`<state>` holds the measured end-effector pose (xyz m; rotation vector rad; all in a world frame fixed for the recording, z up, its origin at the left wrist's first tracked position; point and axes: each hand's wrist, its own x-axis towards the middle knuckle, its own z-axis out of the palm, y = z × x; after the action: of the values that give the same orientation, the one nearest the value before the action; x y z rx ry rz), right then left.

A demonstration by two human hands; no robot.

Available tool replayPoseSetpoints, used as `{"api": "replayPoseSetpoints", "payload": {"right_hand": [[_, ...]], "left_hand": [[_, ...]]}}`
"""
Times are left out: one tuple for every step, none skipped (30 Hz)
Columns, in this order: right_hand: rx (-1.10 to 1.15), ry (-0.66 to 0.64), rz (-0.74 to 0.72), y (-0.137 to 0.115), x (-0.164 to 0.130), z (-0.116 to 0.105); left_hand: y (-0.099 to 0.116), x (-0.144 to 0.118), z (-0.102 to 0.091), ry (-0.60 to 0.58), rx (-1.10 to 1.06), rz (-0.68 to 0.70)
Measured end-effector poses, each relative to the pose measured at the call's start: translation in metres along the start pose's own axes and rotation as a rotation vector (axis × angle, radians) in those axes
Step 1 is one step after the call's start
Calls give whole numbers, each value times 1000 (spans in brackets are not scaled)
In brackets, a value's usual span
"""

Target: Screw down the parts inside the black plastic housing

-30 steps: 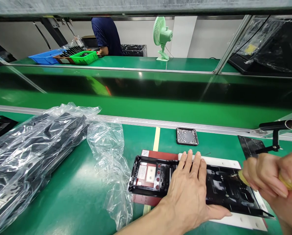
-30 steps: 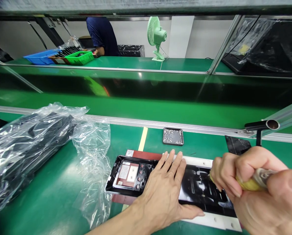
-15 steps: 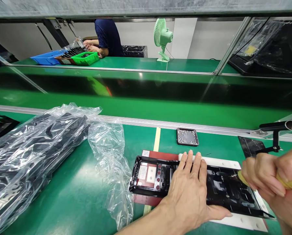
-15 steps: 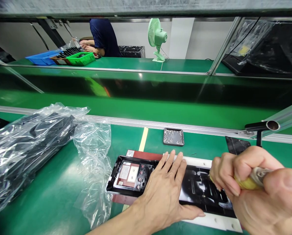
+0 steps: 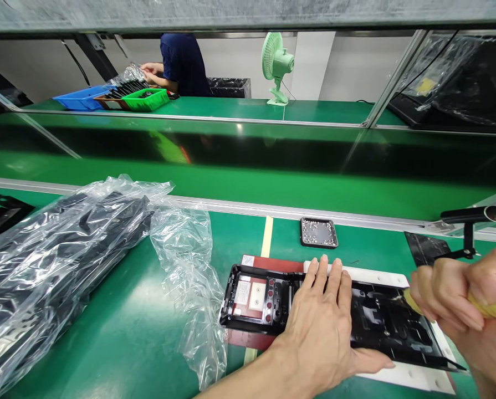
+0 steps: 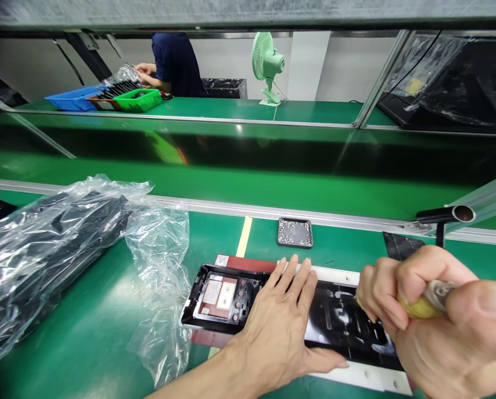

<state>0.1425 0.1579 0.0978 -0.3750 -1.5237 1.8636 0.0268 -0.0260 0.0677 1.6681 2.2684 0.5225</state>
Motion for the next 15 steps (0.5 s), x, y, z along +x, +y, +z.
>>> {"api": "replayPoseSetpoints", "payload": {"right_hand": [[-46,-9,-14,-1,1,3],[-75,-14,-24,-2,3,7],[-83,-12,-25,-3,3,9],[-85,-12,-30,-4,4,11],[-84,-13,-33,-4,4,12],[-81,-15,-31,-4,5,12],[-79,-16,-25,-4,4,12],[-76,-16,-15,-4,4,11],[-73,-16,-8,-3,4,10],[-69,-18,-5,-3,3,9],[-65,-19,-3,-3,2,8],[-59,-17,3,-3,1,7],[-50,-14,8,-4,1,6],[-41,-16,21,-4,0,5],[-37,-16,34,-4,-1,5]], "left_hand": [[0,0,0,0,-1,1],[0,0,0,-2,-3,3],[0,0,0,-3,-4,1],[0,0,0,-3,-6,-2],[0,1,1,-1,-8,-5],[0,1,1,4,-10,-9],[-1,1,1,10,-12,-9],[-1,1,2,16,-13,-8],[-1,1,2,22,-14,-5],[-1,1,3,27,-15,0],[-1,1,3,34,-14,3],[-2,1,4,41,-15,7],[-2,1,4,49,-16,10],[-2,1,4,56,-20,10],[-2,1,4,60,-25,8]]}}
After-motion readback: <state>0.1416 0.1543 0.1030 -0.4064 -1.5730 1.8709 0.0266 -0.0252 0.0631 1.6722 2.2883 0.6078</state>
